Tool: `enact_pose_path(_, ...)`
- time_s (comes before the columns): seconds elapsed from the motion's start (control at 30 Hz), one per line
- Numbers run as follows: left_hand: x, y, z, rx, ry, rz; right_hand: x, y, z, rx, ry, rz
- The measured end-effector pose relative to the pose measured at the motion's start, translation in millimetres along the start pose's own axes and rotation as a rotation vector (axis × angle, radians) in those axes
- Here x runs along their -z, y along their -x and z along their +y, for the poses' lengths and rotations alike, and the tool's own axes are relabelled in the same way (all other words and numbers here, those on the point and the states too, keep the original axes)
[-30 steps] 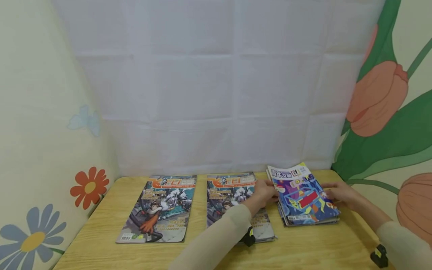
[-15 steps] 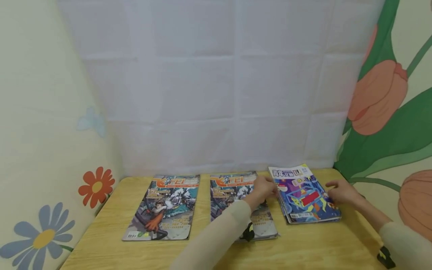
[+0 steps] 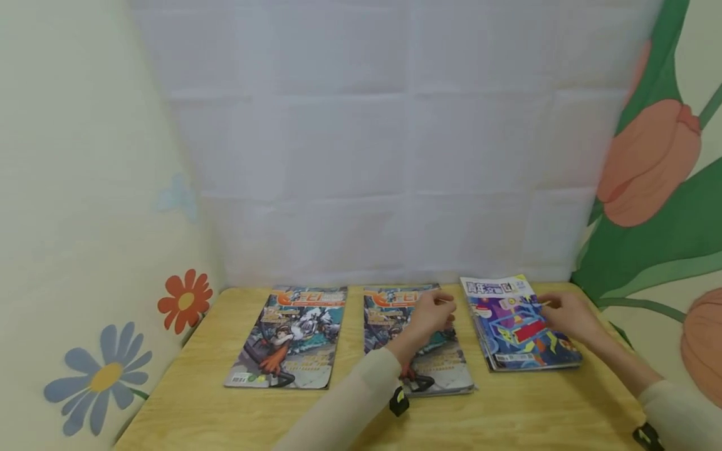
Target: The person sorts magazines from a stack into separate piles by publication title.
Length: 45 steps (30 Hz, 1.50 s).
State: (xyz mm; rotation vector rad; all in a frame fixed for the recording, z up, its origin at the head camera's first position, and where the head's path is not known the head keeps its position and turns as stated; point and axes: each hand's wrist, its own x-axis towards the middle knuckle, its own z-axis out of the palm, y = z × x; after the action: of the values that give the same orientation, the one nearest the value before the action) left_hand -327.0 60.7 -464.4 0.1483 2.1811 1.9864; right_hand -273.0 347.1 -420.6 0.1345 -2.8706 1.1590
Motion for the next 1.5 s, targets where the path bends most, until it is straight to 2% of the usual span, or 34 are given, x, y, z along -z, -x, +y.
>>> enact_pose_path(0.17,23.1,20.1,2.3,-0.039,-0.065,0.015,-23,0.9,-17,0.043,0.000,0.008)
enact_pose_path(0.3,40.6,35.9,2.9,-0.085,-0.131,0.031,-43,2.1,-29,0.046,-0.062,-0.009)
enact_pose_path(0.4,52.6,46.1,3.1,-0.138,-0.206,0.064,-58,2.1,-39,0.027,-0.155,-0.034)
enact_pose_path(0.47,60.1,51.6,2.8,-0.160,-0.226,0.099,-68,1.7,-46,0.021,-0.176,-0.048)
enact_pose_path(0.67,79.9,62.5,2.9,-0.136,-0.164,0.159,-92,3.2,-62,0.043,-0.198,-0.083)
enact_pose_path(0.87,102.4,78.2,3.2,-0.129,-0.282,0.199,-106,5.7,-73,0.141,-0.133,-0.092)
enact_pose_path(0.97,114.8,84.4,-1.5,-0.133,-0.335,0.231,-111,5.4,-78,0.133,-0.123,-0.095)
enact_pose_path(1.13,130.6,85.2,-10.5,-0.147,-0.398,0.298,-114,7.6,-79,0.076,-0.142,-0.117)
enact_pose_path(1.2,136.2,84.4,-13.4,-0.123,-0.404,0.307,-114,8.0,-77,0.082,-0.142,-0.124)
enact_pose_path(1.4,147.5,77.5,-23.1,-0.026,-0.424,0.249,-114,7.7,-69,0.082,-0.171,-0.136)
enact_pose_path(1.5,149.8,75.6,-26.3,0.008,-0.453,0.224,-116,7.6,-67,0.043,-0.219,-0.189)
